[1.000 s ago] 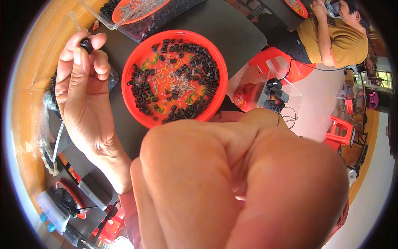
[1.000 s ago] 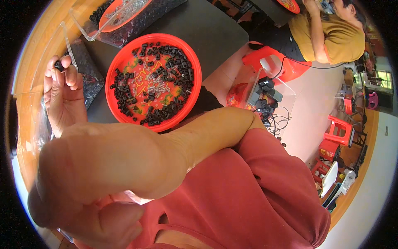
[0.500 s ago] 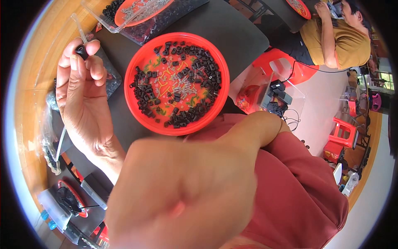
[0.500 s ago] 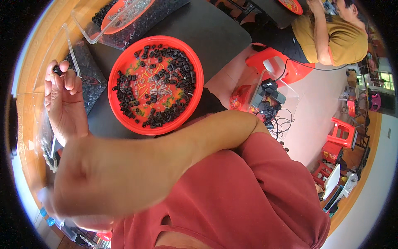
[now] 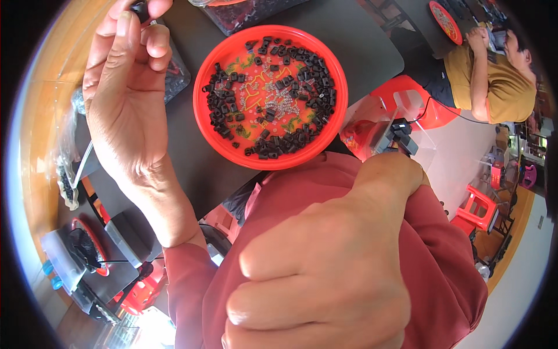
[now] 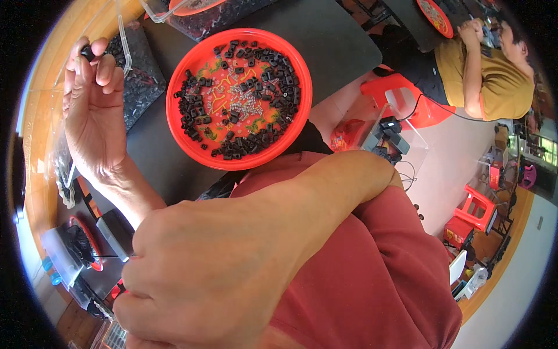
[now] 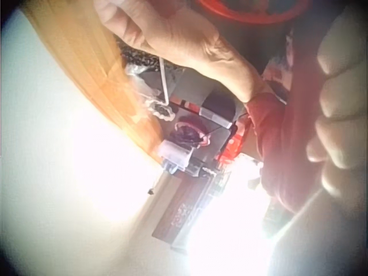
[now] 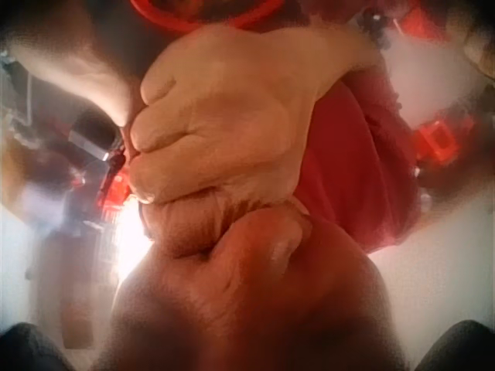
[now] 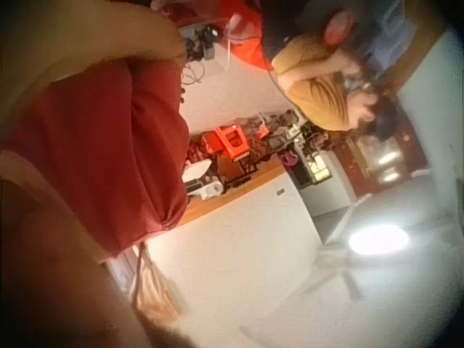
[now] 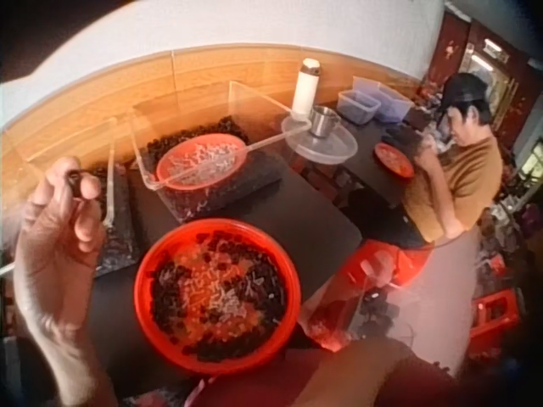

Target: The person assembles small components by picking up black plastic parts and small springs from trays and inserting the springs into the plastic parts by hand.

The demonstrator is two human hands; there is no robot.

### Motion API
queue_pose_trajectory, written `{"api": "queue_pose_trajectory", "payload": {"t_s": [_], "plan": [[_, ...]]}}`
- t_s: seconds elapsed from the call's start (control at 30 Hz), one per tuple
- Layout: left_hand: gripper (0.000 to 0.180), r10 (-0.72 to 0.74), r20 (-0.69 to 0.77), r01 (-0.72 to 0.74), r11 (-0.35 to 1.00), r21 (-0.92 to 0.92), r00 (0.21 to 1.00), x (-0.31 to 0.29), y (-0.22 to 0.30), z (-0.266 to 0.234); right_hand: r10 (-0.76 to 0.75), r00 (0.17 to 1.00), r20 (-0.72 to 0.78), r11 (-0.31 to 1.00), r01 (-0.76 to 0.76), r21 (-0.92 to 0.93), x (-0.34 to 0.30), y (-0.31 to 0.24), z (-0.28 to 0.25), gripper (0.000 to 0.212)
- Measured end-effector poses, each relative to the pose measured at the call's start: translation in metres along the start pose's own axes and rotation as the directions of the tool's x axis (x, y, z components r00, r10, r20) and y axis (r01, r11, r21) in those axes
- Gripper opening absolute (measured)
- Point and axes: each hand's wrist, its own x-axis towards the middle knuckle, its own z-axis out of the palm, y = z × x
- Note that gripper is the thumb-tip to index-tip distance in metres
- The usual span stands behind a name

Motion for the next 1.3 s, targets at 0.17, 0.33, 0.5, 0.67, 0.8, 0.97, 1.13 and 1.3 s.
{"api": "queue_pose_trajectory", "payload": {"t_s": [0.17, 0.33, 0.5, 0.67, 0.8, 0.97, 1.13, 1.3], "plan": [[0.03, 0.04, 0.017, -0.04, 0.999, 0.007, 0.999, -0.001, -0.002, 0.007, 0.031, 0.999, -0.031, 0.995, -0.034, -0.089, -0.009, -0.013, -0.006, 0.01], [0.03, 0.056, 0.014, -0.056, 0.998, -0.005, 0.998, 0.0, -0.001, 0.004, 0.06, 0.995, -0.076, 0.983, -0.072, -0.169, -0.017, -0.02, -0.01, 0.01], [0.03, 0.034, 0.026, -0.035, 0.999, 0.022, 0.999, 0.001, 0.007, -0.005, 0.062, 0.991, -0.116, 0.973, -0.086, -0.212, -0.03, -0.043, -0.017, 0.011], [0.028, 0.037, 0.03, -0.037, 0.999, -0.015, 0.999, -0.001, 0.006, -0.002, 0.041, 0.987, -0.156, 0.969, -0.078, -0.236, -0.029, -0.048, 0.01, 0.011], [0.027, 0.034, 0.054, -0.033, 0.999, -0.033, 0.998, 0.003, 0.006, 0.0, 0.048, 0.979, -0.2, 0.949, -0.107, -0.296, -0.02, -0.029, 0.009, 0.012], [0.027, 0.059, 0.062, -0.054, 0.995, -0.086, 0.996, 0.006, 0.006, 0.003, 0.044, 0.985, -0.166, 0.895, -0.112, -0.432, -0.009, -0.013, 0.008, 0.012], [0.028, 0.044, 0.042, -0.04, 0.996, -0.082, 0.998, -0.003, 0.011, -0.003, 0.264, 0.956, 0.131, 0.893, -0.19, -0.408, -0.01, -0.02, 0.0, 0.012], [0.029, 0.001, 0.061, 0.015, 0.964, -0.264, 0.998, 0.001, 0.014, 0.008, 0.379, 0.922, 0.077, 0.786, -0.277, -0.553, -0.035, -0.016, -0.041, 0.011]]}}
